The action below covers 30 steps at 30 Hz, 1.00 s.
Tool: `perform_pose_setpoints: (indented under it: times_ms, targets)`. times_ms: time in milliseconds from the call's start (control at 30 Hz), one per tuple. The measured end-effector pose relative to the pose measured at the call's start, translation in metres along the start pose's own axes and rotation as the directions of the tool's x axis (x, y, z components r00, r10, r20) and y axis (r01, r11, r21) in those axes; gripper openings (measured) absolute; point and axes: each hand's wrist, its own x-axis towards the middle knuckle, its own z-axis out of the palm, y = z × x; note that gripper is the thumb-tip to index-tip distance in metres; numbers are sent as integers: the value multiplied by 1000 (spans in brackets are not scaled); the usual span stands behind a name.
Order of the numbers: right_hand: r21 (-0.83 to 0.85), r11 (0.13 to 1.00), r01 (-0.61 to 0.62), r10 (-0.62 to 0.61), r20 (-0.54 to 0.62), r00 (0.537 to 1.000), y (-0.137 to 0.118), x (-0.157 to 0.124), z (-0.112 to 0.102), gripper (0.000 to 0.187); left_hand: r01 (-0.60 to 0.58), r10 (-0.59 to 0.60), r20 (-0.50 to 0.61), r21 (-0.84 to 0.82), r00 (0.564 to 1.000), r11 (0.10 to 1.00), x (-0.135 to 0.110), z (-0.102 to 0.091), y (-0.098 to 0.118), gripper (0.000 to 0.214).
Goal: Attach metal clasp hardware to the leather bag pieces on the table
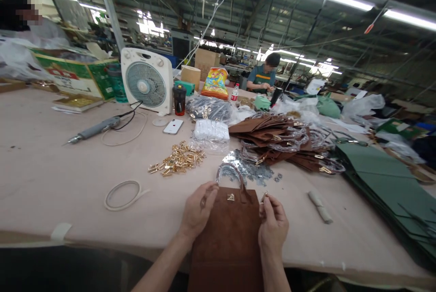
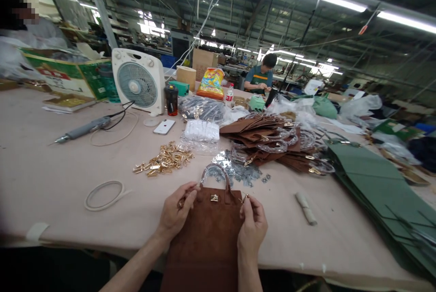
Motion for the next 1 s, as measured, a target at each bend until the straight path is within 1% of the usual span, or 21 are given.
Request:
perform_pose_setpoints:
  times_ms: [67, 167, 233, 267, 300, 333, 367, 400, 433, 467, 500, 533, 567, 633, 667, 733, 800, 833, 900, 1000]
  targets:
    - [-119, 993, -14, 16, 15, 1000, 2, 7, -14, 44, 22, -26, -65, -65, 998, 998, 0, -1, 0, 33]
    - [-210, 977, -39, 59, 89, 994, 4, 14, -23, 48, 27, -58, -228, -139, 972, 990, 2, -6, -2, 33]
    - [-240, 970, -35, 66, 124, 990, 3, 15, -22, 46, 50, -72, -325, -76, 943, 996, 9, -10, -2, 32]
    - [-255, 966, -29, 67, 140, 988, 2, 15, -20, 45, 44, -39, -359, 4, 932, 999, 14, -12, 0, 31]
    - [-268, 963, -20, 64, 155, 986, 1, 15, -19, 44, 8, 32, -367, 106, 930, 994, 21, -14, 3, 28]
    - [-278, 961, -11, 60, 169, 984, 0, 15, -17, 43, -62, 133, -337, 213, 932, 975, 28, -14, 8, 24]
    - [-283, 959, -3, 55, 178, 983, 0, 15, -16, 43, -159, 244, -266, 303, 933, 939, 36, -12, 14, 21]
    - [-287, 958, 3, 52, 183, 982, 0, 15, -16, 43, -267, 342, -162, 360, 926, 894, 43, -9, 21, 20]
    - [-290, 957, 6, 49, 182, 982, 0, 14, -16, 43, -370, 413, -37, 379, 910, 848, 50, -4, 28, 22]
    - [-292, 956, 5, 49, 178, 983, 0, 14, -16, 43, -454, 453, 97, 372, 886, 810, 56, 3, 34, 24]
    - [-293, 956, 2, 51, 174, 983, 1, 14, -17, 44, -519, 468, 225, 352, 855, 779, 61, 11, 40, 27]
    - [-292, 956, -3, 54, 167, 984, 2, 14, -18, 45, -572, 469, 343, 329, 814, 751, 65, 21, 44, 28]
    - [-291, 957, -7, 56, 161, 985, 2, 15, -19, 46, -619, 459, 453, 313, 764, 721, 69, 31, 47, 29]
    - [-288, 957, -10, 56, 154, 986, 4, 15, -21, 48, -690, 405, 624, 317, 668, 651, 74, 51, 48, 31]
    - [-289, 957, -9, 56, 154, 987, 4, 16, -21, 48, -714, 363, 682, 339, 635, 612, 76, 60, 47, 30]
    - [-292, 956, -11, 58, 154, 986, 4, 16, -22, 48, -740, 263, 751, 410, 606, 534, 78, 75, 43, 25]
    - [-285, 958, -18, 66, 159, 985, 3, 16, -22, 47, -752, 177, 785, 463, 593, 468, 81, 84, 39, 15]
    - [-279, 960, -22, 70, 163, 984, 3, 15, -22, 46, -760, 151, 797, 472, 584, 447, 83, 88, 37, 10]
    - [-270, 963, -25, 74, 171, 982, 3, 15, -23, 45, -778, 138, 817, 461, 559, 427, 87, 93, 34, 7]
    - [-271, 962, -27, 76, 170, 982, 3, 14, -23, 45, -804, 161, 836, 425, 525, 417, 92, 99, 32, 14]
